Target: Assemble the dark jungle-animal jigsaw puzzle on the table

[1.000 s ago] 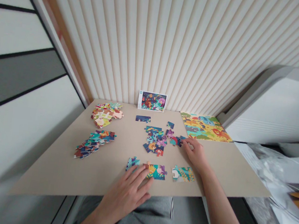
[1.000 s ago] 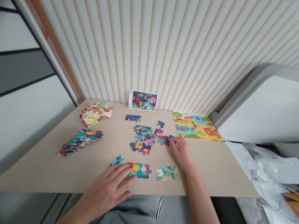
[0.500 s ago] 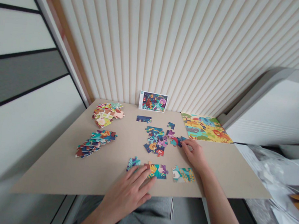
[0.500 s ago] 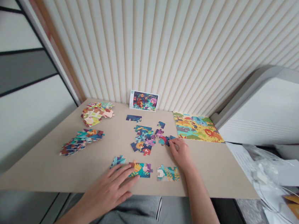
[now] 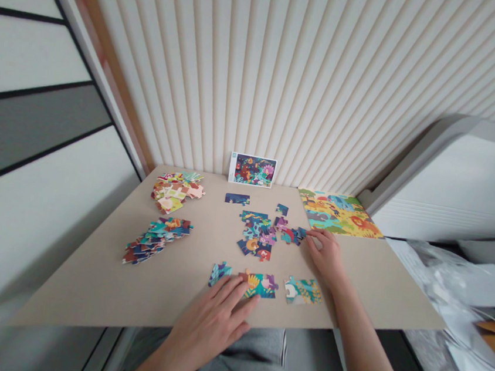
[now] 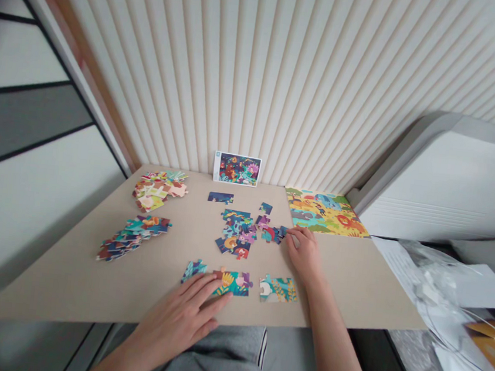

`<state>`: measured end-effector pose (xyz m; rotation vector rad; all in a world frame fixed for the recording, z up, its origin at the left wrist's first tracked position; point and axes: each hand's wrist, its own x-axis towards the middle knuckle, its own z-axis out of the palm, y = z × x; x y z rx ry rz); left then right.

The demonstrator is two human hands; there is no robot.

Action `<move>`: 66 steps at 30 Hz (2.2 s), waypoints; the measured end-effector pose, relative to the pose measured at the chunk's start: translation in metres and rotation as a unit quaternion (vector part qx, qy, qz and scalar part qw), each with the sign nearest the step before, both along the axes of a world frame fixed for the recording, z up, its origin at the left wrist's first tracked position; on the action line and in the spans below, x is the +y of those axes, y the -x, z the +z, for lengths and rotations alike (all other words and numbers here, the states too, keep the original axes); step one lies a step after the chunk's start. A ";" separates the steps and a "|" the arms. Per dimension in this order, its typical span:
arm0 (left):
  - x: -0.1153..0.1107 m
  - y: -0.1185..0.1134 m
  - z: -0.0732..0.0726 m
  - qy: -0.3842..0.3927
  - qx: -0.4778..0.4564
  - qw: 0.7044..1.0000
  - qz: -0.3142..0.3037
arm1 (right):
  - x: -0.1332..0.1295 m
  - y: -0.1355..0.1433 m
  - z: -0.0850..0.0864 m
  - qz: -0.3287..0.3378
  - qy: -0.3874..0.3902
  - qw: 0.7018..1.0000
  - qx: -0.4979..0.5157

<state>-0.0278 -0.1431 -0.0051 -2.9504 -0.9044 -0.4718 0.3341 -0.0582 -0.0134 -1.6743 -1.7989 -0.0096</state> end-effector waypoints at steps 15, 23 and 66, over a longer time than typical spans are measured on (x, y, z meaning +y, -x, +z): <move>0.000 -0.001 0.001 -0.008 -0.001 1.000 -0.002 | 0.029 0.034 0.012 0.094 0.055 0.991 -0.077; -0.002 0.000 0.001 0.012 -0.001 1.000 0.004 | 0.066 0.044 0.024 0.127 0.157 0.970 -0.133; -0.004 0.001 0.005 0.031 -0.034 0.999 0.025 | -0.106 0.103 0.024 0.000 0.217 0.971 0.101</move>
